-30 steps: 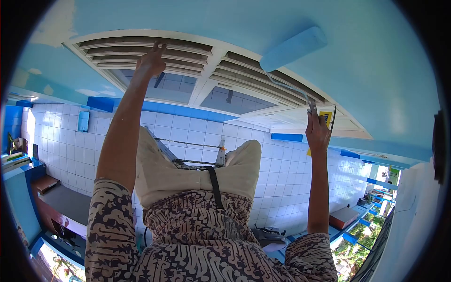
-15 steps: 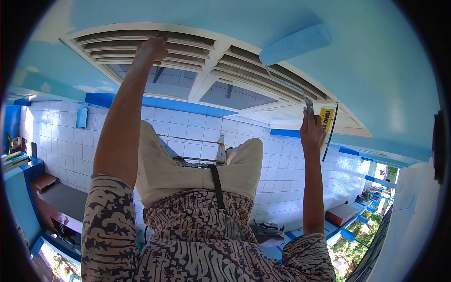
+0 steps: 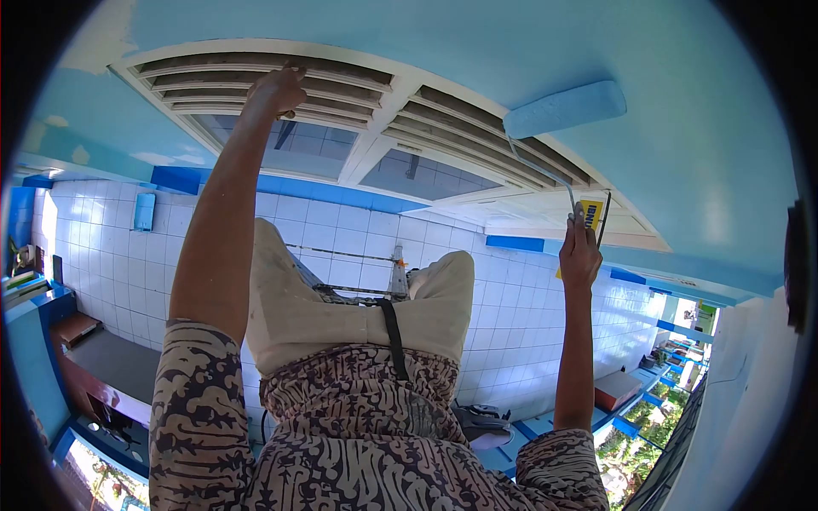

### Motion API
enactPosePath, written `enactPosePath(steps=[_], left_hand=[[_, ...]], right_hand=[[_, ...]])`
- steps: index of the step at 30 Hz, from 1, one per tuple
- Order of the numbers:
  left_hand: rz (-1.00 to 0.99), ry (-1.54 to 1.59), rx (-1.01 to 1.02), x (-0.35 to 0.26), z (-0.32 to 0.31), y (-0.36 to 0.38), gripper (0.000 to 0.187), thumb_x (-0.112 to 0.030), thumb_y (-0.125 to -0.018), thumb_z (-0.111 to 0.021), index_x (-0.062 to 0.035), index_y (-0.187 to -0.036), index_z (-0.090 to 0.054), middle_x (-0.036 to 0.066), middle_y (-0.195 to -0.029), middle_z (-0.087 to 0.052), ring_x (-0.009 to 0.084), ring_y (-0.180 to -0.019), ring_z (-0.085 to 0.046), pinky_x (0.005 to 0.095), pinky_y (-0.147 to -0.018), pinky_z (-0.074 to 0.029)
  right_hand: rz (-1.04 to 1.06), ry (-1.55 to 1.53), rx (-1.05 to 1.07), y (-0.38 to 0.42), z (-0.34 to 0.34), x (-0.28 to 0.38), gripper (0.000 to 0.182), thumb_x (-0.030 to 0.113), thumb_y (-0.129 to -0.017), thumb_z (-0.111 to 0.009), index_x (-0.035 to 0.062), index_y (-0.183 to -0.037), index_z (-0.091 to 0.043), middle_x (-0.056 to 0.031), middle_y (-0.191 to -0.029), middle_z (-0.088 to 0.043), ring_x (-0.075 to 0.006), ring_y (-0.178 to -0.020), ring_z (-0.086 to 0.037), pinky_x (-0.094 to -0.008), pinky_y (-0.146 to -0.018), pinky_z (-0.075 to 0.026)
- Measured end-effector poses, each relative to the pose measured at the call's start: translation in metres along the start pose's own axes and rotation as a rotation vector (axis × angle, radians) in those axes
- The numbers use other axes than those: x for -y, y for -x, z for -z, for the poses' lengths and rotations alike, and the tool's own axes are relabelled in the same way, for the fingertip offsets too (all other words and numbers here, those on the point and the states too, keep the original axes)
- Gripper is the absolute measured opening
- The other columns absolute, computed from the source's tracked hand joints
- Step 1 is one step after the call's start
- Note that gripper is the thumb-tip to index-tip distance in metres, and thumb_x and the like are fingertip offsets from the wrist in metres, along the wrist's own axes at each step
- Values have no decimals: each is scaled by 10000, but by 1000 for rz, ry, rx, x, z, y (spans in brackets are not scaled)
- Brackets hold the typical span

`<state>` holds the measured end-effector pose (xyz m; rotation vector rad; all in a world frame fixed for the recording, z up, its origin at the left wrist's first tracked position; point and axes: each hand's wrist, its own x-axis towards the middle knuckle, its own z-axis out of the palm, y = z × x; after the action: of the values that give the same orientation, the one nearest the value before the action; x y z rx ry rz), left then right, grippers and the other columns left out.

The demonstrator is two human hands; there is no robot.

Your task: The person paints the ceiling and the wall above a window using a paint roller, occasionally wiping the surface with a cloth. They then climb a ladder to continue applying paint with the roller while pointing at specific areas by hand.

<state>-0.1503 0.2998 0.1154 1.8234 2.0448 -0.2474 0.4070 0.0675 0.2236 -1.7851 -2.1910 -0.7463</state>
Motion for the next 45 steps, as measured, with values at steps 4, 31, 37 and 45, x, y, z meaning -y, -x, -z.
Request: enactPosePath(steps=[4,31,37,45], left_hand=[[9,44,15,2,2,6,788,-144,-828,-505,-385,-1554,-314,-46,-1667,-176,283,-1417,-434,486,-1109,-448],[-80,52,-80,13,-12,-10,827,-165,-787,-561,-328,-1560,-313,-24,-1667,-147,325,-1337,-503,453,-1068,-480],[-19,86,-24,6,-7,3,855,-140,-790,-541,-385,-1566,-279,-90,-1677,-76,311,-1410,-441,469,-1107,-448],[16,54,35,-5,4,12,819,-143,-816,-501,-356,-1574,-275,-58,-1682,-69,311,-1410,-442,496,-1084,-469]], right_hand=[[30,-16,-12,-14,-11,34,372,198,-986,-636,144,-1353,-623,-76,-677,-570,-208,-490,-573,-362,-417,-481],[-65,1,7,5,-14,25,369,211,-1000,-611,124,-1358,-610,-106,-679,-571,-259,-474,-568,-387,-416,-472],[-88,14,29,14,-12,11,354,201,-995,-620,130,-1341,-630,-102,-650,-545,-244,-469,-568,-393,-416,-468],[-171,-27,34,30,-15,3,377,177,-1003,-609,123,-1376,-605,-151,-762,-662,-272,-594,-671,-388,-499,-536]])
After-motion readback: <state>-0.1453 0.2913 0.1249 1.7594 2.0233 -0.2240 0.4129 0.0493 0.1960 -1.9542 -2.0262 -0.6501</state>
